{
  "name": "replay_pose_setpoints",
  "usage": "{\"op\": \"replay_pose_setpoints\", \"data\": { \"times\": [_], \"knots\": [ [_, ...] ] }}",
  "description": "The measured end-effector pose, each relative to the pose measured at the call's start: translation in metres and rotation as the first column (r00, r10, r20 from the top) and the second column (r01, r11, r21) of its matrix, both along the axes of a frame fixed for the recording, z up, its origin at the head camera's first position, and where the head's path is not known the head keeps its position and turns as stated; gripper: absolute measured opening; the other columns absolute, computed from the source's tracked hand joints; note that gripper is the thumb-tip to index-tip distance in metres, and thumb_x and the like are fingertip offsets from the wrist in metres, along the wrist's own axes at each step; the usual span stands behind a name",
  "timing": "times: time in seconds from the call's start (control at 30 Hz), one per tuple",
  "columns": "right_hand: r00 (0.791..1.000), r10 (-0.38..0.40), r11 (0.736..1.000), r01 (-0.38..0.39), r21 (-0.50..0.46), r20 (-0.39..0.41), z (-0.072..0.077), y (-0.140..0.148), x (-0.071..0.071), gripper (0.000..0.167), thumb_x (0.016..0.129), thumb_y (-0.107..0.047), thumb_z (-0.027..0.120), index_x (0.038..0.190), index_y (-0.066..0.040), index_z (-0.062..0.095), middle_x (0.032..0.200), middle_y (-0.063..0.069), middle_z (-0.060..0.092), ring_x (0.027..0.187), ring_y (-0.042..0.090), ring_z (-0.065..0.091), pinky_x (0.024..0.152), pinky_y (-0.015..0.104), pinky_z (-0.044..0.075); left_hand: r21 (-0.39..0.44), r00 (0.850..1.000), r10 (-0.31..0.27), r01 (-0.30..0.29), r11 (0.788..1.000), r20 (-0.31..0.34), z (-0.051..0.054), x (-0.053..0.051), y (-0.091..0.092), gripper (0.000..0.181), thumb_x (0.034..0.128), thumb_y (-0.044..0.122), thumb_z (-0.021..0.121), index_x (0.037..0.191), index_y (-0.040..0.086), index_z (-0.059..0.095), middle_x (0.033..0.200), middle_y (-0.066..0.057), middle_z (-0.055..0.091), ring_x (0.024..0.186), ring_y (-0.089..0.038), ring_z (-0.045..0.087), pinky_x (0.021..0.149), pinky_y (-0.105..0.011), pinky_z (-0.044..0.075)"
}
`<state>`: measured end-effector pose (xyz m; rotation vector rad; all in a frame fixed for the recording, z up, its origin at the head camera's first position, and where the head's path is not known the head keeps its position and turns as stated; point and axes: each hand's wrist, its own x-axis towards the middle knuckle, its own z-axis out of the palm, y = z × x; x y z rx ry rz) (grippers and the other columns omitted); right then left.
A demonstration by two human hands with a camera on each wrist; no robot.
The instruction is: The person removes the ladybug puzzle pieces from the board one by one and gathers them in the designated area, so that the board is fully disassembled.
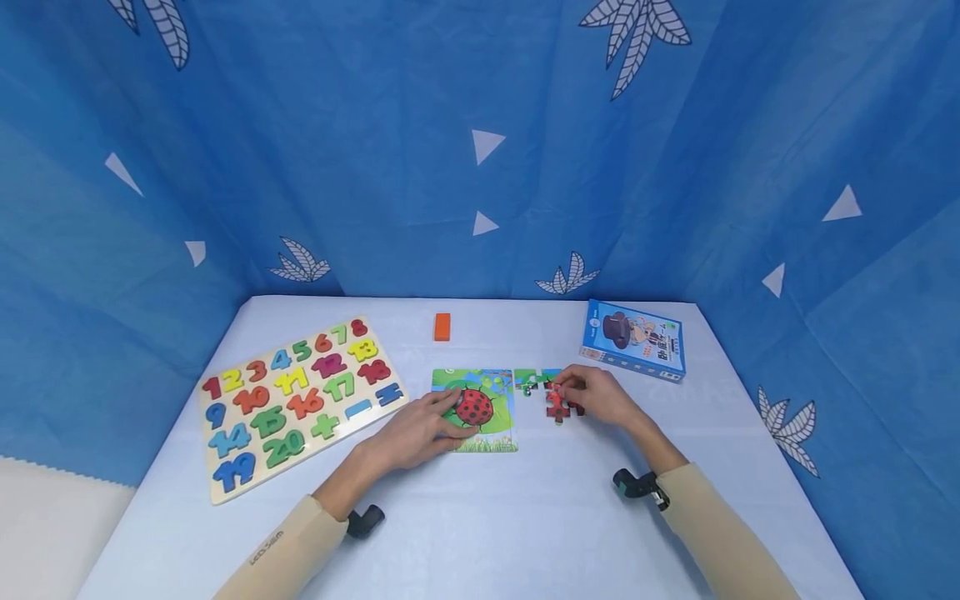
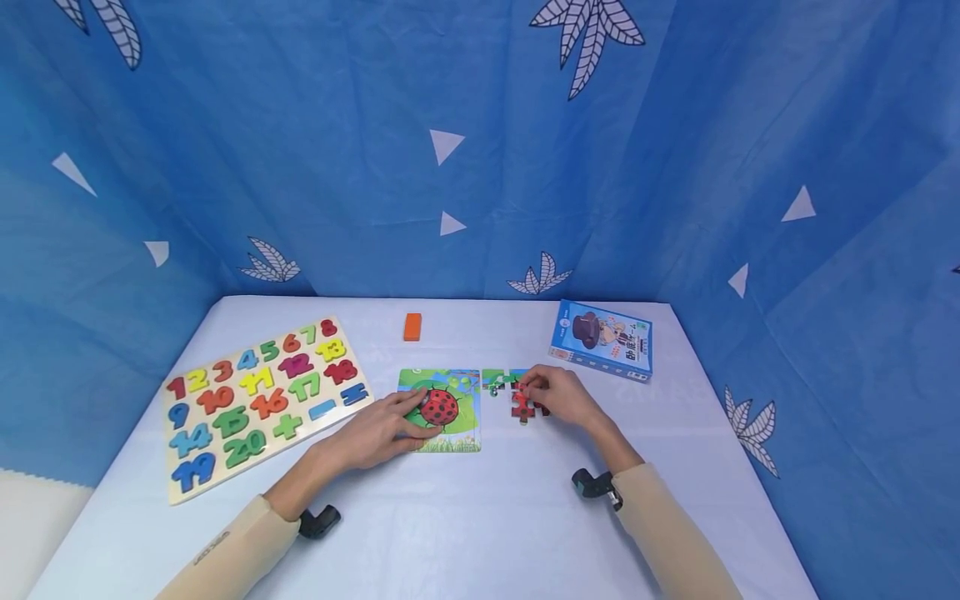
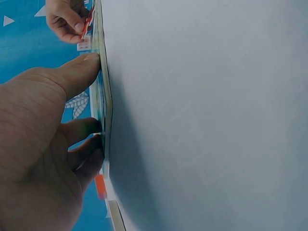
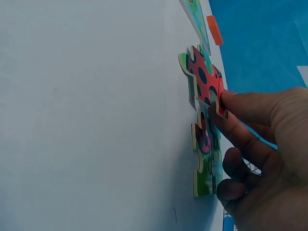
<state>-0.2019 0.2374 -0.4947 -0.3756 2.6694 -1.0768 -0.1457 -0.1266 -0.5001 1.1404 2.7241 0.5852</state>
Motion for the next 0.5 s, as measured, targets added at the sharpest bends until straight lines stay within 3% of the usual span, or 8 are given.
{"op": "replay_pose_setpoints", "data": {
  "times": [0.37,0.5],
  "knots": [
    [1.000,0.002,1.000,-0.002,0.017,0.003,0.0021,0.0011,-0.0016,0.016,0.097,-0.012,0.065,0.111,-0.011,0.072,0.096,0.003,0.068,0.084,0.020,0.058,0.064,0.030,0.048,-0.001,1.000,-0.003,0.003,1.000,-0.017,0.0008,0.0011,0.0006,0.035,0.0966,0.033,0.069,0.132,0.034,0.068,0.157,-0.019,0.040,0.143,-0.038,0.038,0.107,-0.055,0.043],
    [1.000,-0.009,1.000,0.009,0.020,0.019,0.0034,0.0010,-0.0027,0.013,0.098,-0.017,0.064,0.109,-0.014,0.072,0.098,0.002,0.068,0.084,0.020,0.057,0.064,0.029,0.048,-0.007,1.000,-0.003,0.003,1.000,-0.022,-0.0001,0.0004,0.0004,0.035,0.0968,0.034,0.068,0.132,0.035,0.067,0.157,-0.019,0.040,0.143,-0.038,0.038,0.107,-0.055,0.043]
  ]
}}
